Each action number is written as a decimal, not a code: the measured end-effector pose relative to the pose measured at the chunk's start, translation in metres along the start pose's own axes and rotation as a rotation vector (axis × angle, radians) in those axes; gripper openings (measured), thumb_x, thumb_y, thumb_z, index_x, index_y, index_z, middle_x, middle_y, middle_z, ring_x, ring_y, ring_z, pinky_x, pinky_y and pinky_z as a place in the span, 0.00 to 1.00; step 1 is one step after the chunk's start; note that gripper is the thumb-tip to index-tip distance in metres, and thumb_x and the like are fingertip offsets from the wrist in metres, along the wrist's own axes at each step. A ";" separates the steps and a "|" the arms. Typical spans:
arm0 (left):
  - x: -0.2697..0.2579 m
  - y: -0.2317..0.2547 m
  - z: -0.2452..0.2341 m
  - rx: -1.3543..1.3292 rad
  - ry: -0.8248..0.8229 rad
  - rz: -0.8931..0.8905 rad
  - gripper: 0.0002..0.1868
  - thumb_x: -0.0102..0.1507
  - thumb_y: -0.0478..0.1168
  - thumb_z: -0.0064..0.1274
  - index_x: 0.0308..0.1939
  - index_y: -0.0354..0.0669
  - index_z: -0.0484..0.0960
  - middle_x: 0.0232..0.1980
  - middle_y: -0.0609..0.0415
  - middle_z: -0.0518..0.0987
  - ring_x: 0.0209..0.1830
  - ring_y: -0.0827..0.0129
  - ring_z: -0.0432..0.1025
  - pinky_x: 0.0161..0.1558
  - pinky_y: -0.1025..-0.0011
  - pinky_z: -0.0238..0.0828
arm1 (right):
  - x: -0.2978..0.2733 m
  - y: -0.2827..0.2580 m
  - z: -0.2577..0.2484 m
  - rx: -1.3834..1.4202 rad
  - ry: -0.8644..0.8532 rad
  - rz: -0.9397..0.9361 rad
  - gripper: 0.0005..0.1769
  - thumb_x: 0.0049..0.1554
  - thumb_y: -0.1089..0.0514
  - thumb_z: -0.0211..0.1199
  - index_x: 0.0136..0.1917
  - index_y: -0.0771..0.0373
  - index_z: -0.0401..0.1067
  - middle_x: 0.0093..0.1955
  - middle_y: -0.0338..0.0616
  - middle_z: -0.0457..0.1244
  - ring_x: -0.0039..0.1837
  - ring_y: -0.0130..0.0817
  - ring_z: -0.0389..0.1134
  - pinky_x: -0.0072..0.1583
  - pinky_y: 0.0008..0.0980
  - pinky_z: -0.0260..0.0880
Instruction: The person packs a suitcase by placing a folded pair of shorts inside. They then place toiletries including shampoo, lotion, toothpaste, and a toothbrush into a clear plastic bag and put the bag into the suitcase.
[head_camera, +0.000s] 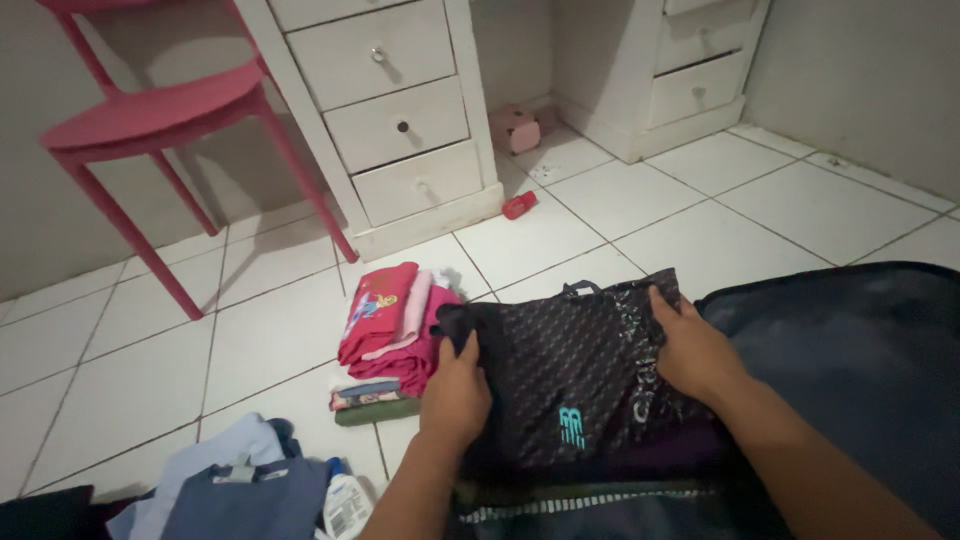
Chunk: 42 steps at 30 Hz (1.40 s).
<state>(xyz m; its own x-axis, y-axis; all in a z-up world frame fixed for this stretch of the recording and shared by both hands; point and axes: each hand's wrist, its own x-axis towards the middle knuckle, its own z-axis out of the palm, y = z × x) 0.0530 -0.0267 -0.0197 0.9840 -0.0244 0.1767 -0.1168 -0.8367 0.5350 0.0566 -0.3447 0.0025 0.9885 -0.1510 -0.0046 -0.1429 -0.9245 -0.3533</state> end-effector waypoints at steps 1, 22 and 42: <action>0.002 0.001 0.002 0.009 0.011 0.007 0.31 0.62 0.37 0.47 0.72 0.50 0.67 0.73 0.31 0.61 0.54 0.36 0.73 0.55 0.49 0.72 | 0.002 0.004 0.000 0.002 -0.001 0.005 0.52 0.50 0.64 0.58 0.83 0.43 0.43 0.84 0.49 0.44 0.73 0.55 0.61 0.69 0.45 0.66; 0.010 -0.050 0.064 0.022 -0.111 -0.111 0.32 0.61 0.40 0.52 0.71 0.48 0.68 0.65 0.34 0.69 0.61 0.40 0.70 0.60 0.53 0.69 | 0.038 0.080 0.070 0.104 -0.006 -0.043 0.54 0.45 0.53 0.71 0.81 0.47 0.51 0.76 0.64 0.50 0.75 0.61 0.55 0.71 0.46 0.57; 0.003 -0.084 0.070 -0.241 -0.049 0.017 0.41 0.58 0.37 0.59 0.75 0.43 0.64 0.66 0.35 0.69 0.66 0.47 0.67 0.65 0.61 0.62 | 0.038 0.113 0.075 0.348 0.002 -0.047 0.37 0.52 0.61 0.61 0.75 0.47 0.66 0.65 0.53 0.67 0.55 0.45 0.73 0.60 0.40 0.71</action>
<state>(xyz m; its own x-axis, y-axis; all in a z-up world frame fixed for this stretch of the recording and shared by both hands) 0.0752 0.0055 -0.1221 0.9862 -0.0686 0.1507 -0.1567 -0.6811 0.7153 0.0820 -0.4291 -0.1082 0.9935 -0.1119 0.0212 -0.0712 -0.7557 -0.6511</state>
